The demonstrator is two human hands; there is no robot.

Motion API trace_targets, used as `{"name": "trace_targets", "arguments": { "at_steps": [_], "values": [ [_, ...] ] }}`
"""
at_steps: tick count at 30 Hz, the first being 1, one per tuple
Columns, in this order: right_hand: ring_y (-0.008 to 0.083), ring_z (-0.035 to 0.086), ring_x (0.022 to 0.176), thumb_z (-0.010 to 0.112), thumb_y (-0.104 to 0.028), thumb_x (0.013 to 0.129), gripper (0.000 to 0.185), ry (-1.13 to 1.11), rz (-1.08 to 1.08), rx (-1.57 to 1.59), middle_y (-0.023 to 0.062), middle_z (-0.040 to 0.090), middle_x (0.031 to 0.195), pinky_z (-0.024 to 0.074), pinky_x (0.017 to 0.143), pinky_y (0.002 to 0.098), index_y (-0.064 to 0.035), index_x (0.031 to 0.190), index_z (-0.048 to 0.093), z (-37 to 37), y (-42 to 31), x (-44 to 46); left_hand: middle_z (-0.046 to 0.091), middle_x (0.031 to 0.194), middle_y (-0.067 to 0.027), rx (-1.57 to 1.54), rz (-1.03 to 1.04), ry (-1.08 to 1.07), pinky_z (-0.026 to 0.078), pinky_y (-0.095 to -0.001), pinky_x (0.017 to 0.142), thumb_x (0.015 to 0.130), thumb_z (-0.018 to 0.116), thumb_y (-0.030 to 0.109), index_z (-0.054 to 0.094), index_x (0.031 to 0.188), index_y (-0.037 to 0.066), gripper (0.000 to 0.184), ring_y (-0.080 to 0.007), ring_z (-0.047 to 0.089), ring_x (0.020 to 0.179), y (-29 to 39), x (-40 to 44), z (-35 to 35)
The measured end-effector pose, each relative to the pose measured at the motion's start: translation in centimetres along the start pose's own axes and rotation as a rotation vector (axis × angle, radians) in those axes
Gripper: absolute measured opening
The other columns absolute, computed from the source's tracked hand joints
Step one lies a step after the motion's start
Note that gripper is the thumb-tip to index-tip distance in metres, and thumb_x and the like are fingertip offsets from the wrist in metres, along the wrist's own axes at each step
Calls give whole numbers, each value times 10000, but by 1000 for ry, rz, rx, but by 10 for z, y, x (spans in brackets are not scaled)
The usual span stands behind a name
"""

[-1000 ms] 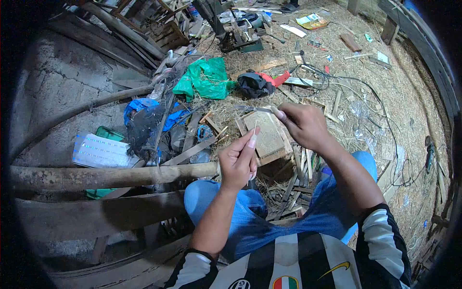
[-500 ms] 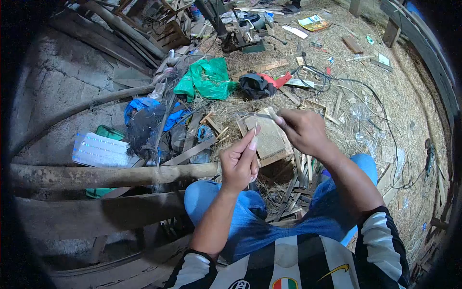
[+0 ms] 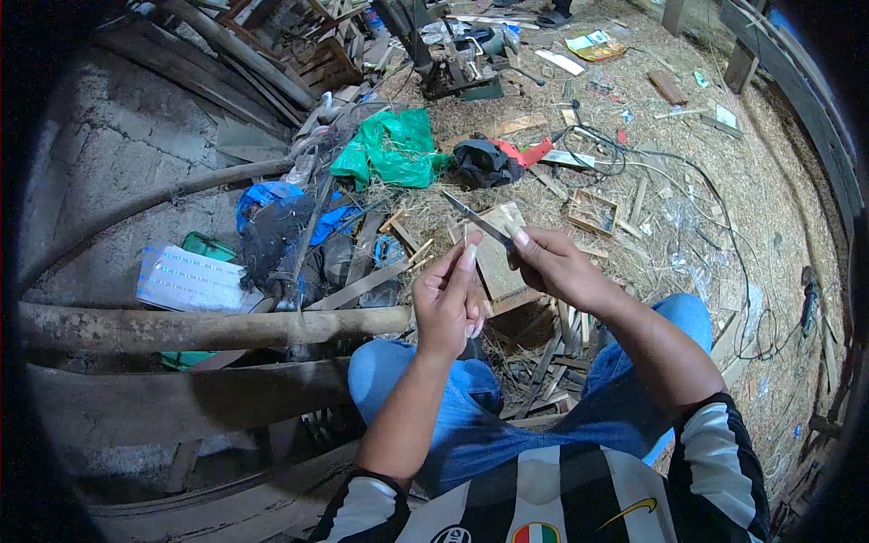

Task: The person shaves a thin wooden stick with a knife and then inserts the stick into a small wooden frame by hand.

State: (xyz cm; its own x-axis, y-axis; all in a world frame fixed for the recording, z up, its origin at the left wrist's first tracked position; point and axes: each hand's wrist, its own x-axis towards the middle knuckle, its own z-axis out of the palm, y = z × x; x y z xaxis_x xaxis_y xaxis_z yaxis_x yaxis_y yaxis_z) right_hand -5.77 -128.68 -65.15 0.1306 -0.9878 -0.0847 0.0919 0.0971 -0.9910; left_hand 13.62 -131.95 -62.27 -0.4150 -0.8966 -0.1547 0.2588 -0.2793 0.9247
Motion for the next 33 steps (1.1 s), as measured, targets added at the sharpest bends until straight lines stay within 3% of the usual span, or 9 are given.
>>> {"name": "trace_targets", "arguments": {
  "at_steps": [4, 7, 11, 13, 17, 20, 22, 25, 33],
  "values": [
    [35, 336, 532, 442, -436, 1069, 433, -47, 135, 186, -72, 374, 611, 251, 476, 238, -67, 889, 577, 12, -11, -3, 490, 529, 30, 45, 24, 156, 322, -233, 333, 969, 680, 202, 654, 1154, -14, 286, -43, 400, 366, -12, 4, 3],
    [44, 384, 565, 431, -451, 1069, 450, -69, 115, 113, -68, 449, 677, 311, 497, 247, -61, 919, 598, 17, -5, -2, 505, 541, 31, 59, 138, 196, 333, -228, 339, 948, 712, 214, 670, 1020, -8, 238, -46, 418, 370, -13, 9, 5],
    [43, 392, 569, 435, -448, 1069, 450, -169, 159, 159, -65, 458, 681, 315, 497, 250, -65, 896, 595, 16, -7, -2, 457, 509, 33, 153, 200, 328, 316, -231, 312, 980, 659, 192, 647, 932, 15, 184, -50, 367, 348, -23, 14, -1],
    [41, 336, 518, 411, -476, 1067, 471, -124, 211, 241, -66, 382, 607, 238, 464, 238, -87, 861, 579, 15, -9, -3, 423, 492, 31, 216, 266, 341, 304, -233, 311, 1013, 610, 285, 635, 876, 27, 293, -50, 361, 346, -26, 15, -6],
    [36, 407, 577, 464, -442, 1059, 455, -36, 213, 224, -70, 463, 656, 312, 502, 249, -56, 853, 588, 8, -20, -2, 375, 476, 38, 144, 167, 326, 292, -236, 308, 1043, 528, 389, 631, 903, 20, 408, -51, 352, 345, -17, 17, -11],
    [102, 460, 544, 516, -440, 1034, 421, 35, -24, -50, -5, 524, 630, 363, 504, 296, -56, 890, 608, 4, 0, 2, 345, 479, 51, 79, 12, 191, 287, -236, 306, 1062, 476, 395, 609, 978, 11, 415, -48, 346, 346, -13, 11, 0],
    [241, 586, 587, 571, -422, 1000, 357, 193, -201, -520, 116, 611, 686, 435, 545, 379, -70, 967, 625, 5, -2, 1, 385, 503, 45, 93, 38, 172, 282, -234, 319, 1065, 481, 357, 606, 1010, 9, 375, -43, 350, 358, -22, 13, -1],
    [350, 657, 725, 599, -383, 976, 288, 220, -84, -695, 185, 646, 782, 477, 605, 454, -112, 1071, 624, 4, -31, -8, 470, 562, 23, 155, 60, 129, 304, -229, 347, 1066, 496, 268, 621, 1057, 6, 291, -44, 376, 382, -22, 12, -2],
    [338, 685, 825, 655, -244, 924, 257, 246, -333, -796, 111, 703, 902, 508, 646, 468, -184, 1168, 605, 2, -17, -4, 470, 586, 30, 237, 120, 66, 417, -223, 470, 1057, 515, 264, 651, 1122, 22, 285, -46, 432, 478, -21, 11, -1]
  ]
}}
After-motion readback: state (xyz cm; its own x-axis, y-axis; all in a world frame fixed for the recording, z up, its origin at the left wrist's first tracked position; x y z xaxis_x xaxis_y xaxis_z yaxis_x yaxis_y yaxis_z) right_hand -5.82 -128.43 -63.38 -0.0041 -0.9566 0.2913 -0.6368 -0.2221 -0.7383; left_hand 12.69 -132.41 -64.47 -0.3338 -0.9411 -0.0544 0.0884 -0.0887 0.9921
